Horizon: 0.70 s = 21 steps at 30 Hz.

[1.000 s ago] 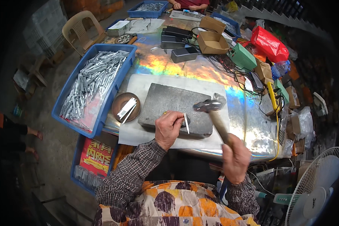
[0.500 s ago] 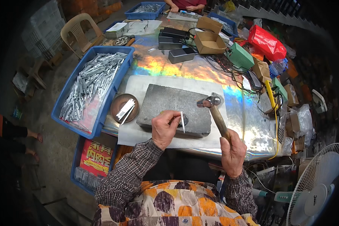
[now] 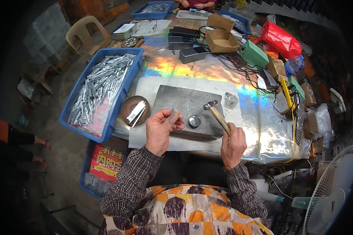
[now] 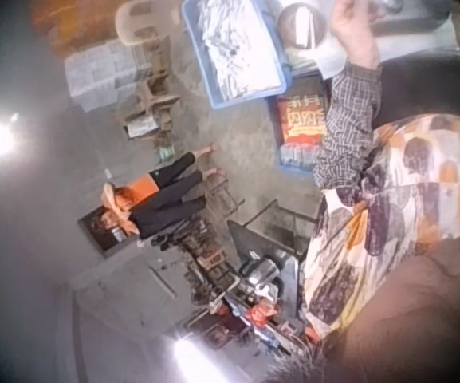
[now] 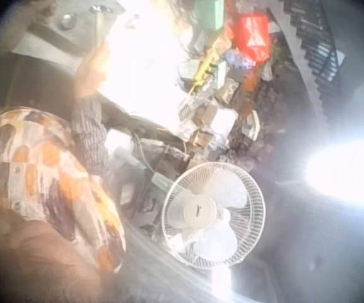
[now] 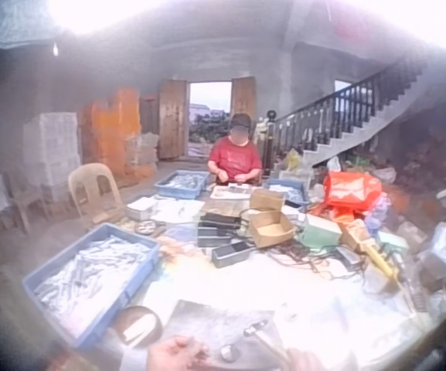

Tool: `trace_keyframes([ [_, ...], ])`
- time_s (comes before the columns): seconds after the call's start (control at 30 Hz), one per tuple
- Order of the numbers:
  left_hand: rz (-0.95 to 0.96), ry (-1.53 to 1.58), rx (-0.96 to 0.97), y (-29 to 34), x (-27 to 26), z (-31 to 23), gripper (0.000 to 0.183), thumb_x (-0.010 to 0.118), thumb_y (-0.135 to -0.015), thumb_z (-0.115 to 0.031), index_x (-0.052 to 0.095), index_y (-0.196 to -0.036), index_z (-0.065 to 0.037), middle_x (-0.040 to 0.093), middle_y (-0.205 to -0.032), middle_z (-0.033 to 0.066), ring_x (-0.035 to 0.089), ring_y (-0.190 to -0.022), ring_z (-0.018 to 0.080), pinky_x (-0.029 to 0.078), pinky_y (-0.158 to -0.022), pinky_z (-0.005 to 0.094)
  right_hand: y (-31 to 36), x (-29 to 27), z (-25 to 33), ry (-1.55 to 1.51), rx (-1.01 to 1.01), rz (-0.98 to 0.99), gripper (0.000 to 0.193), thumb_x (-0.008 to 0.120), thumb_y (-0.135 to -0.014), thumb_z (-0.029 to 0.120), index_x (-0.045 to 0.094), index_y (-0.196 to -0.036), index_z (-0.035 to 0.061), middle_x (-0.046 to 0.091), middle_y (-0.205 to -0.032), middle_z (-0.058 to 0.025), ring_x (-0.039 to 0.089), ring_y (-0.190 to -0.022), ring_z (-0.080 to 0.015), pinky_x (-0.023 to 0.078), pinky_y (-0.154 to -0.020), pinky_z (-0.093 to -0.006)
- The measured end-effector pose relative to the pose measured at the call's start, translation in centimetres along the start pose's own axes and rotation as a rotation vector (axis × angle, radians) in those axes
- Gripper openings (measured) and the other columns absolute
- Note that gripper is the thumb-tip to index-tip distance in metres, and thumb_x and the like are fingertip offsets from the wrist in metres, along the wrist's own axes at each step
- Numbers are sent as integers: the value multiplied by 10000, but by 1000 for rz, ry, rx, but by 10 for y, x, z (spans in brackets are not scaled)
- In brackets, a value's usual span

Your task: The person assembles metal components by picking metal pieces from a container, inserting pins into them, hammering the parts on an anvil with a hammer, and placing the assembled pieces into a small dish.

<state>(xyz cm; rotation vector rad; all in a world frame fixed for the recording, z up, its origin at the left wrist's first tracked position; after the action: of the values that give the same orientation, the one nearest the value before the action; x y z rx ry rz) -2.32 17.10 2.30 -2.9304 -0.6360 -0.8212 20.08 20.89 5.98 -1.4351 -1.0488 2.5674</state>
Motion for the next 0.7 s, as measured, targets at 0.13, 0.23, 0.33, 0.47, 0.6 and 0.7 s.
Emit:
trace_keyframes([
  [0.13, -10, 63, -45, 8, -5, -3, 156, 636, -873, -137, 588, -932, 0, 634, -866, 107, 623, -754, 161, 542, -660, 294, 7, 8, 1, 30, -20, -20, 363, 625, -741, -2, 552, -1096, 0, 496, -841, -135, 515, -791, -297, 433, -648, -391],
  [0.23, -14, 94, -56, 12, -10, -3, 149, 635, -873, -137, 589, -932, -8, 631, -868, 107, 623, -758, 164, 543, -666, 297, 11, 13, 0, 43, -17, -16, 387, 635, -732, 2, 553, -1111, 5, 500, -870, -131, 519, -809, -293, 440, -660, -390],
  [0.33, -16, 112, -60, 12, -12, -3, 146, 635, -873, -136, 589, -929, -10, 630, -869, 110, 624, -759, 167, 545, -667, 300, 13, 15, -2, 32, -13, -17, 396, 649, -727, 9, 555, -1111, 11, 501, -884, -134, 523, -815, -296, 446, -674, -379],
  [0.47, -36, 72, -41, 17, -17, -3, 144, 637, -871, -134, 590, -926, -9, 634, -864, 112, 626, -740, 169, 545, -658, 296, 13, 19, -3, -27, -5, 27, 414, 670, -715, 22, 559, -1113, 13, 504, -908, -137, 522, -843, -302, 443, -706, -387],
  [0.6, -43, -16, -17, 22, -17, 3, 134, 628, -874, -111, 587, -929, 5, 645, -850, 117, 630, -728, 161, 541, -647, 287, 0, 0, 29, 58, -162, 13, 429, 684, -703, 28, 569, -1116, 25, 506, -930, -133, 511, -856, -291, 431, -723, -395],
  [0.7, 72, -153, 94, 36, -4, 0, 76, 591, -877, -44, 588, -908, 26, 659, -837, 113, 634, -737, 146, 534, -645, 268, -5, -13, 65, -150, -289, 64, 490, 726, -647, 40, 585, -1116, 39, 521, -922, -124, 523, -833, -276, 439, -699, -381],
])
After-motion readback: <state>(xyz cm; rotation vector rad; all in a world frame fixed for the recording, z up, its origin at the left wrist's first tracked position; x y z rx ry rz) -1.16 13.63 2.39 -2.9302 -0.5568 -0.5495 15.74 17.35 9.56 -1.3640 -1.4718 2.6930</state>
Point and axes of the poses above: each hand's wrist, its own y-axis away from the middle knuckle, its own x-axis out of the palm, z = x × y, the point moved 7 cm from there along -y, towards the middle knuckle
